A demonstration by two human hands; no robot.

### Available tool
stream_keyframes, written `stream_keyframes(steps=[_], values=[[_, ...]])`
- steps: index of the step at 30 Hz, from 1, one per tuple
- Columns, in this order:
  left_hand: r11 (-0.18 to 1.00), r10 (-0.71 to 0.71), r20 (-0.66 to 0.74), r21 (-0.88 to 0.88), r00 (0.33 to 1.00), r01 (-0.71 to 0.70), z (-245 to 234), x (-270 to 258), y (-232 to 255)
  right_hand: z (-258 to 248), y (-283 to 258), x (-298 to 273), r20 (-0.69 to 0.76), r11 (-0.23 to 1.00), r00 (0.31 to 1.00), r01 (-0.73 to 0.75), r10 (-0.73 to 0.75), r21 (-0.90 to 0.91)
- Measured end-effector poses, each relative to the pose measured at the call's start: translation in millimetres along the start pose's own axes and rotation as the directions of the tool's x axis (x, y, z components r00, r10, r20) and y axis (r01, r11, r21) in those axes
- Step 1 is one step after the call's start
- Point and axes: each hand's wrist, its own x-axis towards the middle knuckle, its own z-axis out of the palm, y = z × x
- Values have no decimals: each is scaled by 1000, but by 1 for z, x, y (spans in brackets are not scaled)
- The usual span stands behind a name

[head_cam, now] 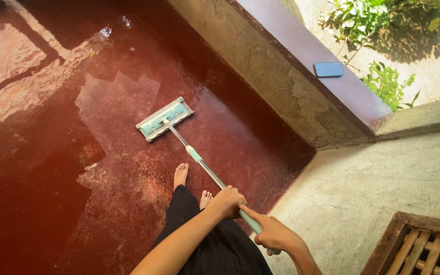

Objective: The person mops a red painted floor using a flat mop and a bucket. They repeatedly dip the mop into the bucket to wet it and then scrub the floor in a systematic manner, covering the area near the wall and moving towards the doorway.

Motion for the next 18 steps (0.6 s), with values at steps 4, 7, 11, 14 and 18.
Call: stream_keyframes(steps=[4, 7, 11, 14, 18], values=[[999, 8, -45, -35, 999, -9, -1, -16, -6, 15, 3, 20, -22, 987, 989, 146, -148, -68], [1000, 14, -69, -21, 998, -15, -2, -15, -15, 13, -3, 23, -46, 996, 995, 88, -89, -29], [1000, 3, -102, -12, 995, -4, -4, -15, -37, 12, -30, 39, -60, 999, 998, 8, -11, -43], [999, -37, -33, -3, 999, 37, -7, -20, -79, 19, -48, 69, -68, 992, 990, 123, -123, 1], [990, -113, -82, 74, 990, 119, -24, -41, -155, 31, -96, 124, -126, 951, 943, 300, -308, -77]])
